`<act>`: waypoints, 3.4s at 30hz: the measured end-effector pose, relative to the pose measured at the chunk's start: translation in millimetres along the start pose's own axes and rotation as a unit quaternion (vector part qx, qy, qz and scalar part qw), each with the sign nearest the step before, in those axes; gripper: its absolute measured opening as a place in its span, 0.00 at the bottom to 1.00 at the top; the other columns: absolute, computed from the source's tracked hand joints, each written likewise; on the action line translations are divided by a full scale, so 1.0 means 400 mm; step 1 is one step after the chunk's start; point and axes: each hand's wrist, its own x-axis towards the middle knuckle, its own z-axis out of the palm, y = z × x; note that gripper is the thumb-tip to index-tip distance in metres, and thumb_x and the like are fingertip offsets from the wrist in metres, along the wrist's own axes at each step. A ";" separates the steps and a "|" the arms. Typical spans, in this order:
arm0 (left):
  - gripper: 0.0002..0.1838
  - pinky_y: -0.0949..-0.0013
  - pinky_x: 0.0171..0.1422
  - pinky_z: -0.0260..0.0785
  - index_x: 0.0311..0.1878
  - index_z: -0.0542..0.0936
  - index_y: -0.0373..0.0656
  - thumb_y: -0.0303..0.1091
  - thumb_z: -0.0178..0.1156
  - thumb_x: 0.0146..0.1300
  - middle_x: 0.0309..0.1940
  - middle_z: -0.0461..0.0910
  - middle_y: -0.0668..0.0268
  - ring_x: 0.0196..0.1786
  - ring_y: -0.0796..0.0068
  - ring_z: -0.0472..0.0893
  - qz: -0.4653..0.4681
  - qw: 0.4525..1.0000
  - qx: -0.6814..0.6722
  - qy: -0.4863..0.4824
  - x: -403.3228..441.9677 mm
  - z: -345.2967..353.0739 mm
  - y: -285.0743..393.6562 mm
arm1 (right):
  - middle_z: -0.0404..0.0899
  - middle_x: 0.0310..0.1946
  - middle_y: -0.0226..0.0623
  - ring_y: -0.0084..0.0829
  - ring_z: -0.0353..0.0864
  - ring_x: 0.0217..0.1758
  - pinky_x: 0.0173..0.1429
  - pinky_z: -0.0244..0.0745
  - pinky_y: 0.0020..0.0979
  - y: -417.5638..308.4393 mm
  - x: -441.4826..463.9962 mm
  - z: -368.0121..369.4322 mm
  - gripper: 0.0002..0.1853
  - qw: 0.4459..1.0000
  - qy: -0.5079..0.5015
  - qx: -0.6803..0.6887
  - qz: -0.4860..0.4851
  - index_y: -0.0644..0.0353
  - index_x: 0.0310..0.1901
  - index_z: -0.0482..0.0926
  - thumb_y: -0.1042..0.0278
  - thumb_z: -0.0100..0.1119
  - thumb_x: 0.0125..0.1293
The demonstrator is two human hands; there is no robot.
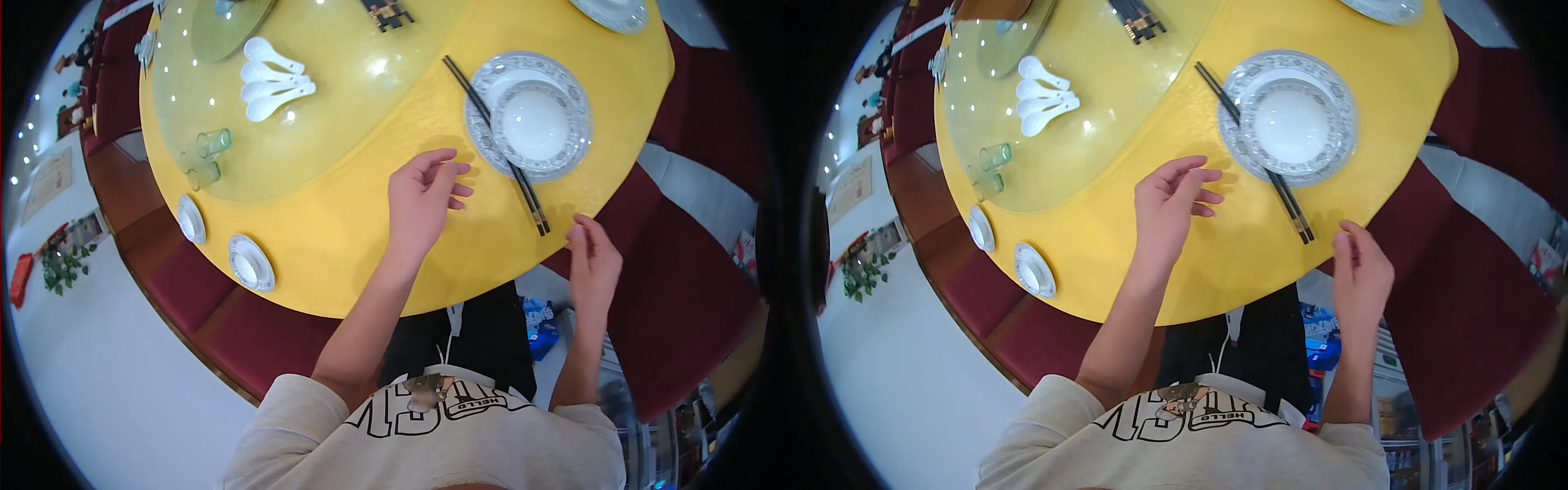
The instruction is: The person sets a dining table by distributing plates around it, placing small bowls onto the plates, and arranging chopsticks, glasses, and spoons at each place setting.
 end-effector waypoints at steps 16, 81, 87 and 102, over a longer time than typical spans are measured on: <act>0.09 0.77 0.33 0.72 0.49 0.79 0.35 0.26 0.55 0.70 0.37 0.84 0.62 0.31 0.80 0.80 0.054 0.995 -0.067 0.052 0.083 -0.379 -0.031 | 0.83 0.31 0.37 0.22 0.80 0.32 0.38 0.74 0.26 -0.460 0.215 0.351 0.08 0.975 0.034 -0.089 -0.200 0.65 0.41 0.83 0.70 0.63 0.65; 0.20 0.76 0.40 0.72 0.64 0.73 0.27 0.28 0.52 0.74 0.49 0.81 0.62 0.40 0.81 0.79 0.120 0.983 -0.028 0.137 0.083 -0.128 -0.096 | 0.85 0.30 0.39 0.25 0.85 0.31 0.36 0.79 0.26 -0.299 0.149 0.533 0.08 0.916 -0.057 0.395 0.041 0.69 0.40 0.83 0.73 0.65 0.62; 0.17 0.74 0.44 0.73 0.60 0.78 0.33 0.25 0.53 0.71 0.50 0.79 0.59 0.43 0.76 0.79 0.228 0.959 0.068 0.154 0.117 -0.132 -0.128 | 0.87 0.31 0.41 0.26 0.86 0.32 0.38 0.80 0.27 -0.318 0.144 0.524 0.09 0.935 -0.033 0.353 -0.010 0.69 0.43 0.83 0.74 0.64 0.63; 0.18 0.77 0.36 0.70 0.58 0.75 0.30 0.34 0.56 0.73 0.49 0.81 0.58 0.39 0.78 0.80 0.202 0.976 -0.083 0.017 0.138 -0.063 0.193 | 0.86 0.33 0.36 0.19 0.82 0.34 0.39 0.77 0.21 -0.219 0.119 0.104 0.12 0.908 -0.117 0.402 0.003 0.69 0.48 0.84 0.78 0.65 0.63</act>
